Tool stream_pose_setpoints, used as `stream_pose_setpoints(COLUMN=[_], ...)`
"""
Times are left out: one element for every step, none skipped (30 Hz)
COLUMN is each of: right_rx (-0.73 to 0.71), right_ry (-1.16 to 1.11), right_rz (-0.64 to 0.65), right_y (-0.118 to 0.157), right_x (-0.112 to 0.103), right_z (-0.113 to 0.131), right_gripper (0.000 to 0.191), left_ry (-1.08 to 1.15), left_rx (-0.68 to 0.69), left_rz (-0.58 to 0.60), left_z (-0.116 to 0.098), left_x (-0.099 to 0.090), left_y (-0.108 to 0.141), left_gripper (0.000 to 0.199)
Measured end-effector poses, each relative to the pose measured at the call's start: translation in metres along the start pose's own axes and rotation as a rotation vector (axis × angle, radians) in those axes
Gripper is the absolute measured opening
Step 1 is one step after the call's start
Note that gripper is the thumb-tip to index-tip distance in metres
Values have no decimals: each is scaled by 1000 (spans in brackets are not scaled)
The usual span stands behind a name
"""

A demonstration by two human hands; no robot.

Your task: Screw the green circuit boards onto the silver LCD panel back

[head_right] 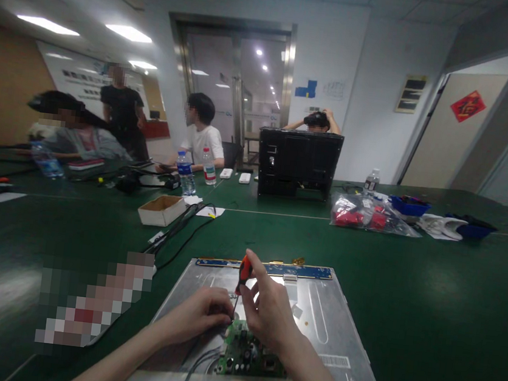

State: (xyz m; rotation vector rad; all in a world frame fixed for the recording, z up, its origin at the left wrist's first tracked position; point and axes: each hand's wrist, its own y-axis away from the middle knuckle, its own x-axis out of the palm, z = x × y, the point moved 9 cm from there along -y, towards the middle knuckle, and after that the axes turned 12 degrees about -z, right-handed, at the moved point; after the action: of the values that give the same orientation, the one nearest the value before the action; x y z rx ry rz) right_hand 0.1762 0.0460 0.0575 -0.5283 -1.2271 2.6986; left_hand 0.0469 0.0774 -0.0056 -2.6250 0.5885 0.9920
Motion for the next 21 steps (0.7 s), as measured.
stream_pose_setpoints(right_rx=[0,0,0,-4,-9,-15,-17,-19,-18,-16,-12,-8,-5,-1,2,1,-2,-5,-10,-14,-18], right_ry=[-2,-4,-4,-4,-5,-7,-9,-12,-15,-20,-27,-36,-44,-48,-47,-43,-33,-22,-11,-2,5], right_rz=[-6,-12,-14,-17,-20,-25,-30,-34,-37,-36,-27,-15,-2,5,8,6,1,-6,-12,-17,-22], right_y=[0,0,0,0,0,0,0,0,0,0,1,1,2,2,2,2,2,2,2,2,2], right_x=[0,0,0,0,0,0,-1,-1,-1,-1,0,1,2,3,4,4,3,3,3,2,2], right_z=[0,-1,-1,-1,-1,-1,-1,-1,-1,-2,-2,-2,-1,-1,-1,-1,0,0,0,0,0], right_gripper=[71,71,72,73,73,73,73,72,72,71,71,71,71,71,71,70,69,68,68,68,69], left_ry=[4,7,8,7,7,6,8,11,16,20,25,29,33,35,34,32,30,26,21,16,12], left_rx=[1,3,4,4,3,3,3,2,1,-1,-4,-8,-10,-10,-7,-3,2,5,8,10,12], left_rz=[-3,-7,-9,-8,-7,-3,1,2,3,1,-3,-7,-10,-9,-7,-6,-5,-6,-7,-7,-7], left_z=[0,-1,-1,-1,-1,-1,0,0,0,1,1,1,2,2,1,1,1,1,1,1,1], left_x=[0,-1,-1,-1,-1,0,0,1,1,1,1,1,0,1,1,1,1,1,1,1,1], left_y=[0,0,0,0,0,0,0,0,0,0,0,0,0,0,0,0,0,-1,-1,-1,-1], left_gripper=[11,11,11,11,11,11,11,12,12,12,12,12,12,12,13,13,12,12,12,12,12])
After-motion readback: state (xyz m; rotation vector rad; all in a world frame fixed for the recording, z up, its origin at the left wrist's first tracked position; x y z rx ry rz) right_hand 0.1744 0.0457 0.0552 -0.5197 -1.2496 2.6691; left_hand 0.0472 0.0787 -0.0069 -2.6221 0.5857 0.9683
